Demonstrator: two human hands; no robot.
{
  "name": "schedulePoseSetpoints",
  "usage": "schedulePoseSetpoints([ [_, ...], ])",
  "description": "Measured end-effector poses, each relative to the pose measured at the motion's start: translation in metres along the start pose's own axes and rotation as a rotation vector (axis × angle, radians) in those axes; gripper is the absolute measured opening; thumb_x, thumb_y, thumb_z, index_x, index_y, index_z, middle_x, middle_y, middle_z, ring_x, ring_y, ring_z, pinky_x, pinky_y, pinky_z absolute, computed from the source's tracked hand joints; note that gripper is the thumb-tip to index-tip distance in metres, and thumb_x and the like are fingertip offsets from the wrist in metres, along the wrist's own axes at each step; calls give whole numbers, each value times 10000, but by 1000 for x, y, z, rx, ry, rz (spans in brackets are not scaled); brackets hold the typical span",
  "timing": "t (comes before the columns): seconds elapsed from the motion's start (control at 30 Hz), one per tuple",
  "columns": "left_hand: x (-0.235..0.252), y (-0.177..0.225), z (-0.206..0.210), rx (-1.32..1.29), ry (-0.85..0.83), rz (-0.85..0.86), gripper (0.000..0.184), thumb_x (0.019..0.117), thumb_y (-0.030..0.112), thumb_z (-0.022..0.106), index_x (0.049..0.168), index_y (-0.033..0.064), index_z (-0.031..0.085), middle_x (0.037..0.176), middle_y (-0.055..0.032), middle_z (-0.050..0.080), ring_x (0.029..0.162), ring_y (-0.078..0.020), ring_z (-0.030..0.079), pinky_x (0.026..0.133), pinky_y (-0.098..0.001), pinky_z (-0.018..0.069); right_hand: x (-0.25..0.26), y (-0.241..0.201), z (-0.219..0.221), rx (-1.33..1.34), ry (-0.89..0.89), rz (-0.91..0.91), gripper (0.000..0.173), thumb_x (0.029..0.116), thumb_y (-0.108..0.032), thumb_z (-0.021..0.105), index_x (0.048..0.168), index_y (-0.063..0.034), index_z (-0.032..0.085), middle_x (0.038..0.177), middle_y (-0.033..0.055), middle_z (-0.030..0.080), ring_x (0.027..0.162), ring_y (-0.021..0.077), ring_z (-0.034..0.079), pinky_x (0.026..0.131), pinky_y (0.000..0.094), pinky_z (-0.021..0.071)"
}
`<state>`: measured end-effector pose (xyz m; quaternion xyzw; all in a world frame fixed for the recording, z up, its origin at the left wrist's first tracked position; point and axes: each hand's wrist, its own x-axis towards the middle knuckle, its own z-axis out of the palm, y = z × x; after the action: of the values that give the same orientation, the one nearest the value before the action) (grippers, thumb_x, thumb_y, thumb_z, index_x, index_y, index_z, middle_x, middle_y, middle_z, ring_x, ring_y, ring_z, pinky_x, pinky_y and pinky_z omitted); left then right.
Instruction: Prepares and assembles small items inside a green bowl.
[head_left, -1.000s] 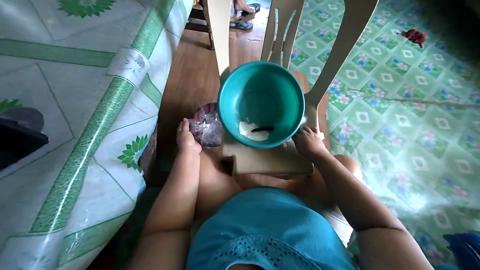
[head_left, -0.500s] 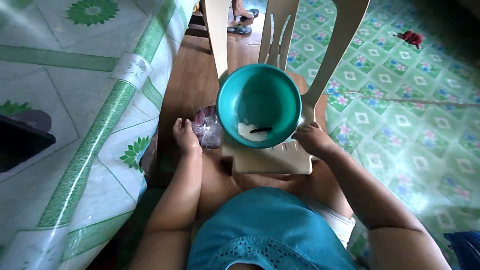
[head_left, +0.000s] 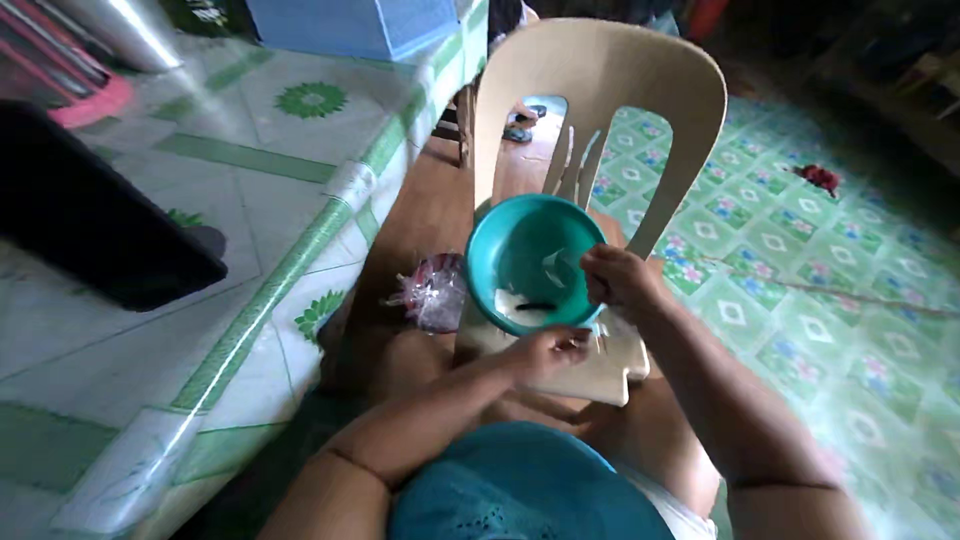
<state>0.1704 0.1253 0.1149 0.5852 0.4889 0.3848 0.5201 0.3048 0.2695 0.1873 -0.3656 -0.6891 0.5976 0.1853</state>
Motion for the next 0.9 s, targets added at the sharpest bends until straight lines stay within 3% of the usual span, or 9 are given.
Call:
schedulePoseSetpoints([
  [0.07, 14, -2, 5, -286, 256, -65, 541, 1087, 286, 490, 1548, 26, 380, 1499, -141, 505, 1283, -186, 572, 1061, -351, 489, -7, 17, 15, 339, 5, 129, 168, 1081, -231, 487, 1007, -110, 578, 611, -47, 469, 456, 47, 424, 445, 219, 433],
  [0.1, 21, -5, 3, -404, 350, -47, 529, 1091, 301, 481, 1539, 35, 392, 1465, -129, 532, 1265, -187, 583, 1050, -362, 502, -12, 27, 21, 423, 1, 174, 177, 1085, -222, 481, 994, -106, 578, 596, -48, 463, 455, 50, 421, 448, 220, 430],
  [0.2, 32, -5, -9, -559, 527, -81, 377, 1076, 243, 534, 1374, 19, 590, 1191, -103, 696, 1063, -172, 675, 945, -349, 550, -29, 58, 35, 452, -29, 219, 167, 1087, -197, 479, 990, -86, 557, 604, -40, 467, 472, 62, 440, 478, 226, 446],
  [0.3, 33, -3, -14, -553, 582, -187, 278, 1059, 228, 576, 1220, 27, 680, 997, -59, 712, 896, -128, 675, 836, -288, 554, -42, 81, 47, 388, 8, 154, 130, 1070, -143, 513, 981, -55, 547, 631, -23, 504, 482, 73, 479, 488, 236, 476],
  [0.4, 30, -3, -14, -416, 598, -186, 325, 1089, 279, 507, 1221, 43, 687, 1046, -63, 697, 949, -136, 658, 868, -308, 534, -48, 99, 53, 177, 22, 22, 76, 1024, -99, 583, 998, -28, 579, 720, -3, 585, 553, 70, 551, 532, 234, 505],
  [0.53, 21, -4, -14, -212, 439, -185, 322, 1060, 305, 562, 1175, 48, 719, 1246, -81, 670, 1176, -172, 605, 1046, -409, 468, -45, 107, 55, -89, 24, -155, 362, 965, -168, 669, 1247, 47, 600, 1125, 118, 668, 949, 133, 667, 853, 316, 579],
  [0.57, 20, -4, -12, -214, 408, -198, 310, 1051, 304, 583, 1162, 49, 720, 1225, -76, 675, 1165, -160, 609, 1040, -400, 473, -45, 104, 57, -55, 34, -170, 313, 981, -164, 652, 1212, 46, 620, 1096, 97, 682, 961, 110, 669, 877, 301, 573],
  [0.67, 21, -6, -9, -255, 401, -225, 305, 1026, 308, 630, 1163, 52, 721, 1156, -72, 702, 1093, -144, 636, 992, -375, 496, -45, 100, 63, 57, 85, -180, 139, 1010, -114, 614, 990, 8, 678, 860, -3, 691, 804, 37, 655, 805, 247, 562],
  [0.9, 21, -6, -8, -236, 579, -119, 260, 1025, 263, 636, 1132, 47, 735, 1021, -43, 726, 939, -121, 662, 896, -333, 528, -49, 111, 71, 106, 72, -133, 134, 1013, -102, 612, 943, -4, 671, 821, -17, 677, 766, 33, 646, 773, 235, 555],
])
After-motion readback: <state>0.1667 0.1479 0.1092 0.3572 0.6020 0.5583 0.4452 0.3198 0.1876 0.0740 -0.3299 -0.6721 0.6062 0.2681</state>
